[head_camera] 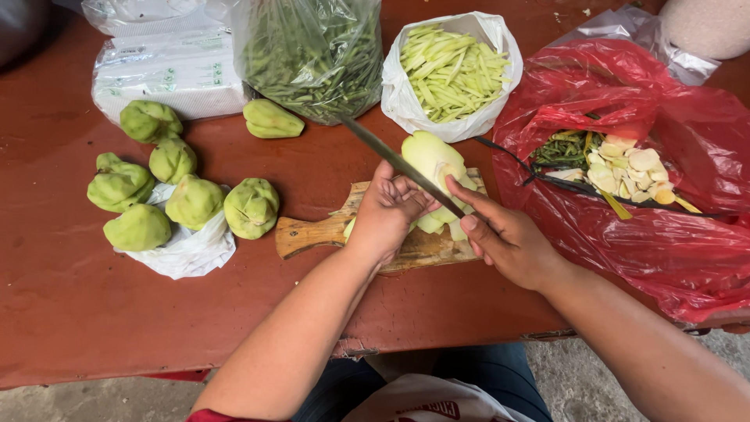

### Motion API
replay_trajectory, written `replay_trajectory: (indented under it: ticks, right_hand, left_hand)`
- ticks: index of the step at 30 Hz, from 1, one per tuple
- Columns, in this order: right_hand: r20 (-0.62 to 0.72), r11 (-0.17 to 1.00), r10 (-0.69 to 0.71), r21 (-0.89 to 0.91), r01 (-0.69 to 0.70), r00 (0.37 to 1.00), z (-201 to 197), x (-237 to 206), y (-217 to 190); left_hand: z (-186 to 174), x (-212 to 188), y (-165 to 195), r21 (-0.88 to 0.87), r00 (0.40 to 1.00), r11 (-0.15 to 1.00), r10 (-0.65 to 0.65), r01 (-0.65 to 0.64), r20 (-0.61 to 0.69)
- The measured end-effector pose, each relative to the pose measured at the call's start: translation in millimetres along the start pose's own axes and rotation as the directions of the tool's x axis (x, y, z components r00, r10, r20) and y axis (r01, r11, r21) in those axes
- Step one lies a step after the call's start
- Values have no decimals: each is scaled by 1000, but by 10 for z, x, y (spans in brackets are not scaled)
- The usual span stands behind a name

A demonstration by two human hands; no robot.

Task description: The person slices a green vegetable into thin strips on a wooden cutting board using a knife. They repeatedly transfer the sliced pieces into a white plastic bag. The person also peels the skin off the vegetable and discards the peels into a red plastic bag.

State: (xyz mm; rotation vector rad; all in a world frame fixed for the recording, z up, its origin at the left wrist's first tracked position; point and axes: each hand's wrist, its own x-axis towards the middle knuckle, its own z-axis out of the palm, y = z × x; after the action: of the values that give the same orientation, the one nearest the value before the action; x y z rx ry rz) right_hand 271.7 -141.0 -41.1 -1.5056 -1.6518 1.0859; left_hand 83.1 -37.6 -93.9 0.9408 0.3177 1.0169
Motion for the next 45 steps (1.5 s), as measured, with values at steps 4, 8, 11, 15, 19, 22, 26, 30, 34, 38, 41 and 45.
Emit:
replay_trajectory:
  ticks: [4,8,11,15,19,22,26,30,34,38,41,45]
  right_hand:
    - [4,1000,12,11,-12,1000,5,6,2]
    - [-27,1000,25,-1,-25,999,43,8,14]
    - [-48,1000,23,2,-23,999,75,16,33]
    - [-72,1000,-18,-20,16,997,102,42,51]
    - [-89,999,-36,9,37,995,138,64,58]
    - [-119,999,3,-44,-9,993,145,88,69]
    - [-151,999,-32,-11,31,988,172,95,105]
    - [-147,993,-59,92,73,987,151,108,141]
    - [-122,976,-4,214,30,993,45,144,153]
    - [-99,907,93,418,-44,991,-45,143,151]
    - [-63,939,31,344,-7,998,-111,112,144]
    - [-26,998,-44,42,45,999,-133,6,133]
  left_hand:
    - [25,-11,11,-1,999,1000,-11,11,-37]
    - [51,-22,16,-15,997,999,-45,44,-70]
    - [58,-21,14,0,992,997,-72,73,-102]
    - [46,-14,18,15,989,995,-93,95,-115]
    - [37,-3,15,-19,989,994,-107,106,-101]
    - [28,-2,5,-32,991,994,-105,103,-80]
    - [35,-3,-24,-65,991,993,-108,103,-78]
    - [44,3,-23,-83,990,991,-115,108,-85]
    - [40,17,38,-52,988,990,-131,128,-75]
    - [48,35,118,0,985,987,-159,159,-59]
    - [71,49,157,-14,964,969,-246,246,-96]
    - [37,110,222,-71,905,928,-374,367,-203]
